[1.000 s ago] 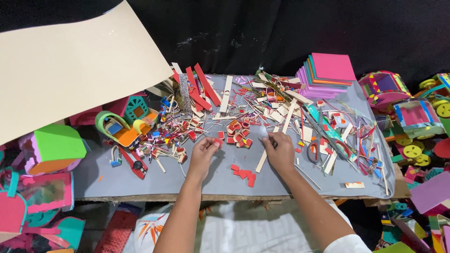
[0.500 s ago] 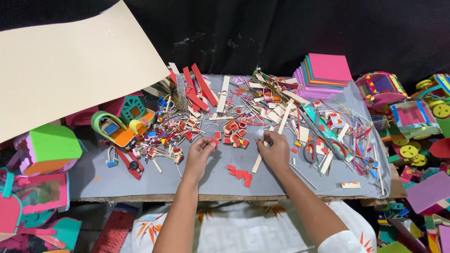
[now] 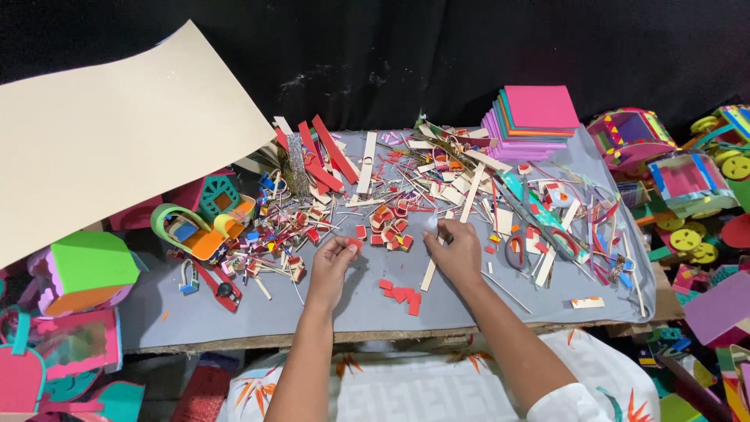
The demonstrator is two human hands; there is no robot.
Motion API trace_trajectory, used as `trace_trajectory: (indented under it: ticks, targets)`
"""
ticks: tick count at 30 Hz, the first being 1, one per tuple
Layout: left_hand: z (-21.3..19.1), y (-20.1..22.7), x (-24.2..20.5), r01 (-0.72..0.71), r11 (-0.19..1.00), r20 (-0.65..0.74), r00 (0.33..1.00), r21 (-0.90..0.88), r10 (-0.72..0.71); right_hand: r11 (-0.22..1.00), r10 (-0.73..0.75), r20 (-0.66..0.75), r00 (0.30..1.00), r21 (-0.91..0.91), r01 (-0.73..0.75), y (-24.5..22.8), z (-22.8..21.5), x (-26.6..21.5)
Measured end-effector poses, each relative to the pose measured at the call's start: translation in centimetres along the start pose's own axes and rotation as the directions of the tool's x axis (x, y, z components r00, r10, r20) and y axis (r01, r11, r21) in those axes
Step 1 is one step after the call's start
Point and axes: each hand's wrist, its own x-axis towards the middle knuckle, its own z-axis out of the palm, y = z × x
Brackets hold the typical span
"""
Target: Assembling a craft model by gluing small pieces of paper and wood together.
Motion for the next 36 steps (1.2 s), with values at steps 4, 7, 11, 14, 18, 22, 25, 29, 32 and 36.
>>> trace_trajectory:
  ticks: [4, 7, 11, 14, 18, 22, 25, 29, 32, 36]
  targets:
    - [0.2, 0.4, -0.5, -0.001, 1.000, -0.013, 1.000, -0.010, 0.001, 1.000, 0.006, 0.000, 1.000, 0.027, -0.006, -0.2, -0.1, -0.2]
    - [0.4, 0.6, -0.4, -0.006, 1.000, -0.005, 1.000, -0.005, 0.006, 1.000, -0.001, -0.007, 1.000, 0.023, 0.001, -0.1, -0.2, -0.2]
    - [0.2, 0.0, -0.1, -0.024, 0.999, -0.018, 1.000, 0.021, 0.024, 0.999, 0.012, -0.017, 1.000, 0.043, -0.011, 0.3, 0.0, -0.3]
    - [0.3, 0.0, -0.2, -0.035, 0.999, -0.028, 0.999, 0.016, 0.036, 0.994, 0.036, -0.018, 0.999, 0.104, -0.034, 1.1, 0.3, -0.3]
    - [0.5, -0.1, -0.5, -0.061, 0.998, -0.041, 0.997, 0.016, 0.062, 0.981, 0.011, -0.022, 1.000, 0.195, -0.006, 0.9, -0.1, -0.6]
    - [0.5, -0.2, -0.6, -0.088, 0.996, -0.046, 0.995, 0.020, 0.089, 0.978, -0.009, -0.052, 0.999, 0.208, 0.019, 0.4, -1.1, -0.6]
    - [0.6, -0.3, -0.9, -0.074, 0.996, -0.050, 0.996, 0.043, 0.076, 0.968, 0.020, -0.033, 0.999, 0.250, -0.011, 0.6, -1.3, -0.8]
    - [0.8, -0.1, -1.4, -0.087, 0.995, -0.045, 0.995, 0.046, 0.089, 0.953, 0.013, -0.035, 0.999, 0.302, -0.002, 0.5, -1.3, -1.3]
    - [0.9, 0.5, -1.6, -0.072, 0.997, -0.035, 0.997, 0.039, 0.074, 0.931, 0.000, -0.024, 1.000, 0.365, 0.008, -0.1, -1.8, -1.3]
    - [0.5, -0.2, -0.7, -0.021, 0.995, 0.030, 0.999, -0.100, 0.024, 0.869, 0.026, 0.037, 0.999, 0.494, -0.041, 0.3, -2.1, -1.2]
